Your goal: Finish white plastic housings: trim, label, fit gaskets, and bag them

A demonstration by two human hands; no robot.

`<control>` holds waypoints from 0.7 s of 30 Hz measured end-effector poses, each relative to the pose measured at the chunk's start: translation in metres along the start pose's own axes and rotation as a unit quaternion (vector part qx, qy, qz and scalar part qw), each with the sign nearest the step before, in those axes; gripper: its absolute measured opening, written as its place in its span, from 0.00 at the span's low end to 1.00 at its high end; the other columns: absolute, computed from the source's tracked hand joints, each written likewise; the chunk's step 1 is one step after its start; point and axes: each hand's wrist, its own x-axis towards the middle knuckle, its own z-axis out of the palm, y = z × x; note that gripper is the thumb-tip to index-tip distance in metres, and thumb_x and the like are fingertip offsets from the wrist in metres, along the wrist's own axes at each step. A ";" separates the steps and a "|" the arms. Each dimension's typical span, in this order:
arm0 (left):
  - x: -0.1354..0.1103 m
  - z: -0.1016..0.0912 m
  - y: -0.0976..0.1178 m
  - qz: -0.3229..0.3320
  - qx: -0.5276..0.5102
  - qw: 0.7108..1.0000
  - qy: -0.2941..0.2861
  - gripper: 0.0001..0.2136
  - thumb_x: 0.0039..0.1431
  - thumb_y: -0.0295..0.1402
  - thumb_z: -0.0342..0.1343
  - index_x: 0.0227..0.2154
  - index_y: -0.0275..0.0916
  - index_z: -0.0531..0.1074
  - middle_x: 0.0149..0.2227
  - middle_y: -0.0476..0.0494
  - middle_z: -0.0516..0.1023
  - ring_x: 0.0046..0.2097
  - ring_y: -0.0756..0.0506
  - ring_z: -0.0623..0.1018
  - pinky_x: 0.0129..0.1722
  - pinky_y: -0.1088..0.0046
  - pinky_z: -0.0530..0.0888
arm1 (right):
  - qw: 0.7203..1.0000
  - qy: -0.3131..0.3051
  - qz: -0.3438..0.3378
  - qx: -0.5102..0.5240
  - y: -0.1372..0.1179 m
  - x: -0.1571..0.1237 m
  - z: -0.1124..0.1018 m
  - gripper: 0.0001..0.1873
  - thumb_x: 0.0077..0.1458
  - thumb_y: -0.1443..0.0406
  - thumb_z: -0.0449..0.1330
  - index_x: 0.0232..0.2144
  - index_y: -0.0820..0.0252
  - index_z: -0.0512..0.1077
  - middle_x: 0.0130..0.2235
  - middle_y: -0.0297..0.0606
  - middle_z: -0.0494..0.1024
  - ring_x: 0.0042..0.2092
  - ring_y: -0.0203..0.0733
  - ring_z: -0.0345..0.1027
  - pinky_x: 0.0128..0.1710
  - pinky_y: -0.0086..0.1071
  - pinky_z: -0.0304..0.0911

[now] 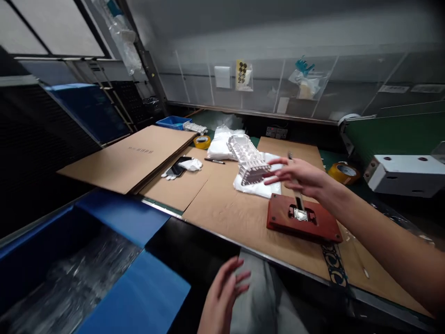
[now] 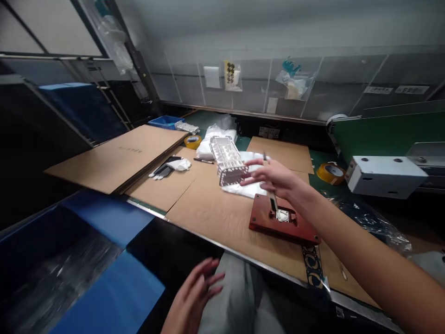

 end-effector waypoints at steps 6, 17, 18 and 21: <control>0.007 0.018 -0.004 -0.032 -0.301 0.951 -0.054 0.32 0.65 0.57 0.48 0.65 0.43 0.63 0.60 0.37 0.75 0.63 0.35 0.72 0.65 0.54 0.63 | 0.993 -0.076 0.083 0.038 0.133 -0.147 0.033 0.17 0.52 0.64 0.69 0.45 0.59 0.76 0.44 0.49 0.83 0.35 0.48 0.81 0.14 0.21 0.45; -0.061 0.012 -0.073 -0.300 -0.373 0.858 -0.188 0.38 0.66 0.60 0.37 0.63 0.32 0.66 0.54 0.27 0.80 0.57 0.28 0.77 0.60 0.47 0.67 | 0.986 0.052 0.139 0.074 0.231 -0.221 0.034 0.20 0.58 0.52 0.67 0.43 0.62 0.77 0.22 0.31 0.71 0.20 0.26 0.54 0.19 0.22 0.47; -0.063 0.014 -0.075 -0.310 -0.369 0.854 -0.195 0.38 0.67 0.59 0.36 0.63 0.31 0.66 0.54 0.27 0.79 0.57 0.28 0.77 0.60 0.47 0.66 | 0.985 0.057 0.142 0.083 0.232 -0.220 0.036 0.19 0.58 0.52 0.67 0.44 0.61 0.77 0.23 0.30 0.70 0.20 0.26 0.54 0.20 0.22 0.47; -0.065 0.020 -0.081 -0.324 -0.359 0.849 -0.214 0.38 0.68 0.58 0.36 0.64 0.30 0.64 0.53 0.26 0.80 0.57 0.28 0.77 0.60 0.47 0.66 | 0.981 0.073 0.146 0.107 0.234 -0.218 0.039 0.19 0.58 0.52 0.67 0.44 0.60 0.76 0.23 0.28 0.69 0.21 0.25 0.54 0.21 0.21 0.49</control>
